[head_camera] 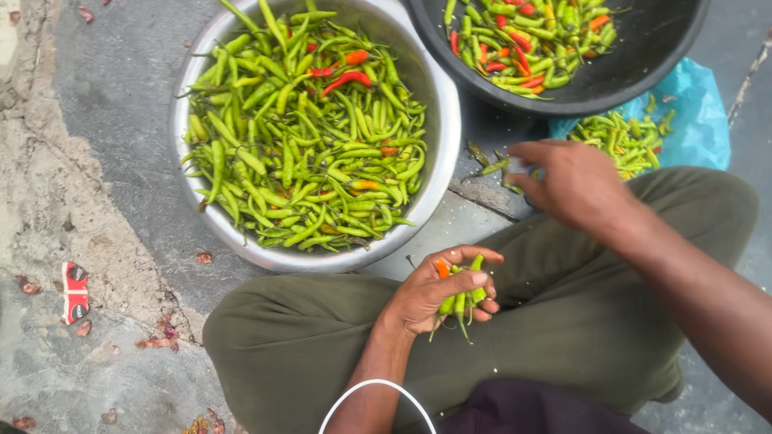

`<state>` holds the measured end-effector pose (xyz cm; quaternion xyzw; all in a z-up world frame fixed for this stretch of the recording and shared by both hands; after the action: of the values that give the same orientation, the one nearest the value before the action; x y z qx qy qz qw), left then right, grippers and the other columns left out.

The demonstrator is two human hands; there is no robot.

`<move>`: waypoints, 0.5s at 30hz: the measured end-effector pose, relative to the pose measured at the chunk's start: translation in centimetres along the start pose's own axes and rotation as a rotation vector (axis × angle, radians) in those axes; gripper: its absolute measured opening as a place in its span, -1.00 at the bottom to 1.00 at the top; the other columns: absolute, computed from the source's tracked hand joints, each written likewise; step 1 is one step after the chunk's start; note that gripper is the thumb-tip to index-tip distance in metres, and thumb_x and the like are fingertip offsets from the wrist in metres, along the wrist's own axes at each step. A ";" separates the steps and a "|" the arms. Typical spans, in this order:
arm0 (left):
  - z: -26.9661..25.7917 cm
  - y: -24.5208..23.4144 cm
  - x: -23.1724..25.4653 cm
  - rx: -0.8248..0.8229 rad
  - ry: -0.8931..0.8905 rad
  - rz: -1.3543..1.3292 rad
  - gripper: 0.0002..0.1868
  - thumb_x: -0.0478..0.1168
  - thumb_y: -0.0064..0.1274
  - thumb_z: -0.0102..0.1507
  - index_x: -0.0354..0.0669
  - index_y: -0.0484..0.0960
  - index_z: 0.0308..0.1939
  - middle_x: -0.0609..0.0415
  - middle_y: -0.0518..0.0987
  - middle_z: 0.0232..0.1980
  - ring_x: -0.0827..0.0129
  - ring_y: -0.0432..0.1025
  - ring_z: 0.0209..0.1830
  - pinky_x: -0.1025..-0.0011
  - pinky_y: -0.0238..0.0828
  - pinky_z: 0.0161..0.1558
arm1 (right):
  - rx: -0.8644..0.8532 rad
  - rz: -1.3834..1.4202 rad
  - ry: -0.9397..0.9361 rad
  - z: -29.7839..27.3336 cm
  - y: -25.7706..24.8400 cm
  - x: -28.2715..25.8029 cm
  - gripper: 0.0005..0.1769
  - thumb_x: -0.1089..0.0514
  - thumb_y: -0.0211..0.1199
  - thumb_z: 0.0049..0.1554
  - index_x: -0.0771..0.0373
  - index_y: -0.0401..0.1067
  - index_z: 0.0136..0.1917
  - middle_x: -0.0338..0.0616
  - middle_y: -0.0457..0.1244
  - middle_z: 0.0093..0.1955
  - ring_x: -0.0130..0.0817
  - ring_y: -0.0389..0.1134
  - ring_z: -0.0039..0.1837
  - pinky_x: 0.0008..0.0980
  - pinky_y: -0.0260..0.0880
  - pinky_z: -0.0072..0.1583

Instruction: The person removes the stems from chili peppers by hand, taking them from a large metal bowl and placing the destemmed peppers into their lap.

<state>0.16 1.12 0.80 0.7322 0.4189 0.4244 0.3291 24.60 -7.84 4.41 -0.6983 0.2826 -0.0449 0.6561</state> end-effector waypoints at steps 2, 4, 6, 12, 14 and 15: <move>0.0 -0.2 -0.1 -0.002 0.015 -0.037 -0.65 -0.22 0.18 0.25 -0.22 0.58 0.09 0.05 0.61 -0.18 0.34 0.62 -0.22 0.36 0.65 -0.21 | -0.074 0.160 -0.116 4.7 1.9 -4.3 -0.68 -0.01 0.36 0.09 0.19 0.59 0.05 -0.06 0.45 -0.12 0.06 0.47 -0.08 0.00 0.44 -0.04; 0.1 -0.7 -0.4 0.012 0.047 -0.065 -0.69 -0.22 0.19 0.27 -0.25 0.58 0.06 0.07 0.60 -0.17 0.37 0.60 -0.21 0.37 0.64 -0.21 | -0.146 0.101 -0.124 10.7 5.2 -8.2 -0.63 -0.14 0.34 0.19 0.20 0.60 0.00 0.08 0.40 -0.24 0.12 0.44 -0.13 0.05 0.42 -0.06; 0.5 -1.4 -0.8 0.040 0.098 -0.088 -0.74 -0.23 0.22 0.33 -0.28 0.59 0.03 0.06 0.58 -0.20 0.41 0.54 -0.25 0.38 0.61 -0.24 | -0.075 0.119 -0.128 17.2 8.7 -11.3 -0.66 -0.07 0.35 0.13 0.25 0.59 -0.02 0.06 0.41 -0.20 0.11 0.45 -0.08 0.04 0.44 -0.01; 0.8 -2.3 -1.3 0.104 0.157 -0.169 -0.77 -0.23 0.28 0.31 -0.23 0.58 -0.06 0.10 0.55 -0.25 0.46 0.48 -0.33 0.45 0.51 -0.36 | -0.045 0.158 -0.073 21.7 12.6 -13.9 -0.66 -0.02 0.38 0.07 0.21 0.58 0.03 0.08 0.40 -0.21 0.09 0.44 -0.09 0.02 0.42 -0.02; 0.5 -2.3 -1.3 0.076 0.173 -0.162 -0.76 -0.22 0.26 0.31 -0.26 0.59 -0.04 0.09 0.55 -0.24 0.47 0.49 -0.31 0.43 0.54 -0.33 | -0.041 0.301 -0.068 19.5 10.9 -13.1 -0.68 0.01 0.39 0.10 0.20 0.57 0.08 0.01 0.40 -0.24 -0.07 0.45 -0.16 -0.08 0.43 -0.05; 0.5 -2.2 -1.2 0.064 0.183 -0.160 -0.75 -0.21 0.26 0.32 -0.27 0.59 -0.03 0.09 0.55 -0.24 0.48 0.50 -0.30 0.42 0.56 -0.32 | -0.046 0.382 -0.050 18.3 9.8 -12.6 -0.70 0.01 0.39 0.14 0.20 0.56 0.08 -0.04 0.40 -0.24 -0.21 0.45 -0.20 -0.18 0.44 -0.06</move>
<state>-0.48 0.97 -1.66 0.6649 0.5174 0.4482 0.2989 18.68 14.41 -3.38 -0.6475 0.3948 0.1041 0.6435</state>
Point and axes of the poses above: each hand's wrist, its own z-axis towards the middle knuckle, its own y-axis out of the palm, x = y × z, the point moved 1 cm from there along z, towards the middle knuckle
